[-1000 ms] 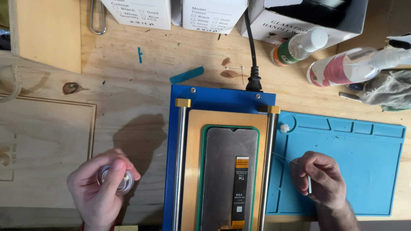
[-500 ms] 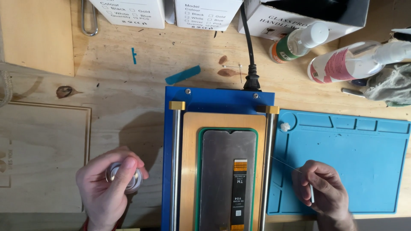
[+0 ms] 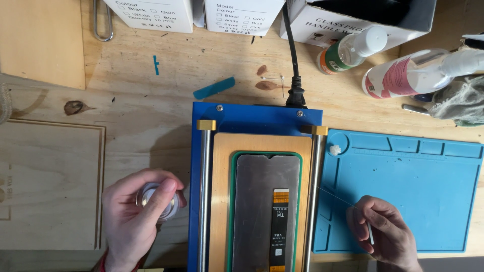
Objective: Separating the glass layer from a smartphone display assembly using a heating separator and a thin wire.
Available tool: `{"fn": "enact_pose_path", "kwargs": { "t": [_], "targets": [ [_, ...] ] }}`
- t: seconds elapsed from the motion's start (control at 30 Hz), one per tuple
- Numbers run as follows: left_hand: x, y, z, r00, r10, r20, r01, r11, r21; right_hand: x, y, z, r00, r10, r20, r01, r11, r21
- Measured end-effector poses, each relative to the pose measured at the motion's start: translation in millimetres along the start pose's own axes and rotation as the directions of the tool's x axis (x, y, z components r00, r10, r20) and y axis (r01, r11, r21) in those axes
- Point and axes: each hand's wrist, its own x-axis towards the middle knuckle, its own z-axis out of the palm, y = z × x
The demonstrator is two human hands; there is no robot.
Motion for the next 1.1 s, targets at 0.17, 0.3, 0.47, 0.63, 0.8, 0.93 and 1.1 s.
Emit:
{"fn": "enact_pose_path", "kwargs": {
  "t": [0.17,0.3,0.47,0.63,0.8,0.93,1.1],
  "targets": [
    [3,3,0,0.999,0.028,0.03,-0.032,0.991,0.132,-5,4,-4,1.0,0.002,-0.021,-0.002,1.0,-0.013],
    [4,4,0,0.999,0.035,0.036,-0.04,0.988,0.147,-7,7,-5,0.998,-0.026,-0.051,0.021,0.995,-0.096],
    [2,2,6,0.997,0.075,-0.002,-0.074,0.997,0.036,4,-1,-11,0.997,-0.076,0.008,0.076,0.985,-0.157],
    [2,4,5,0.995,0.097,-0.005,-0.097,0.995,-0.015,12,-6,-13,0.997,-0.074,0.021,0.077,0.977,-0.198],
    [2,4,-1,0.99,0.136,0.037,-0.136,0.991,-0.015,20,-11,-14,0.996,-0.09,0.012,0.091,0.973,-0.213],
    [0,5,-3,0.99,0.139,0.025,-0.139,0.99,-0.019,25,-14,-17,0.998,-0.07,0.003,0.069,0.973,-0.221],
    [-7,-1,-10,0.993,0.115,0.023,-0.115,0.993,-0.003,33,-17,-13,0.996,-0.066,0.056,0.077,0.974,-0.213]
  ]
}}
